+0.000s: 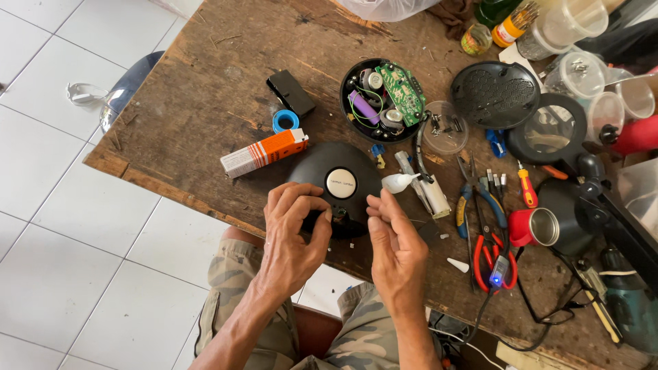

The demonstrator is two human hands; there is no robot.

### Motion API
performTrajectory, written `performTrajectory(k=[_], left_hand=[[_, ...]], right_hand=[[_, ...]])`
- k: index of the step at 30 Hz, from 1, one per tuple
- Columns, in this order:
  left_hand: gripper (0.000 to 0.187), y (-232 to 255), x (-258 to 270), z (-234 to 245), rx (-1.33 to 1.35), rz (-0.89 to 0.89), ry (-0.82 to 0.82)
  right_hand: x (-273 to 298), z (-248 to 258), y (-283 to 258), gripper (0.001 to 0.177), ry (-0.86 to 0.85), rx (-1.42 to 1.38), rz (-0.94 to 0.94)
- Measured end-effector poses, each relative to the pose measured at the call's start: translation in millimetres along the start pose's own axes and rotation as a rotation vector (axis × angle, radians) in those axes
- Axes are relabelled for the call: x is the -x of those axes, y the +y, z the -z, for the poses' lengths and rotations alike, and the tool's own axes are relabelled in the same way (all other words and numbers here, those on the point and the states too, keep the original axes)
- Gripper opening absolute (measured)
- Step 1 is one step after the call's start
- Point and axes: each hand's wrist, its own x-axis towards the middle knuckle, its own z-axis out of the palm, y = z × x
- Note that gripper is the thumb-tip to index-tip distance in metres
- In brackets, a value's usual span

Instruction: The person applies adhesive from a small white bottle to a black plastic component and attaches it to a disassembled black dome-shaped device. The person uses pliers to trim a small piece of material and continues to apply adhesive to the device's interior.

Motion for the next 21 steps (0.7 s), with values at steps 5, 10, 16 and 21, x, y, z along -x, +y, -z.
performTrajectory(k=[5,10,16,21], left_hand=[[0.006,0.9,0.6,-1.4,0.001,-0.006,0.019],[0.014,7.5,-2.6,3.2,0.023,0.077,0.005],[0.037,6.0,-7.1,1.4,-0.002,0.323,-0.064],[0.034,2.6,-11.0,-4.5,-0.050,0.290,-0.046]], right_hand=[[2.3,-2.9,0.8,0.049,-0.002,0.101,0.081],[3.7,-4.8,5.0,0.046,0.003,0.168,0.185],[4.5,-6.9,5.9,0.043,0.013,0.219,0.195],[4.9,-8.3,13.2,0.042,0.017,0.235,0.199]])
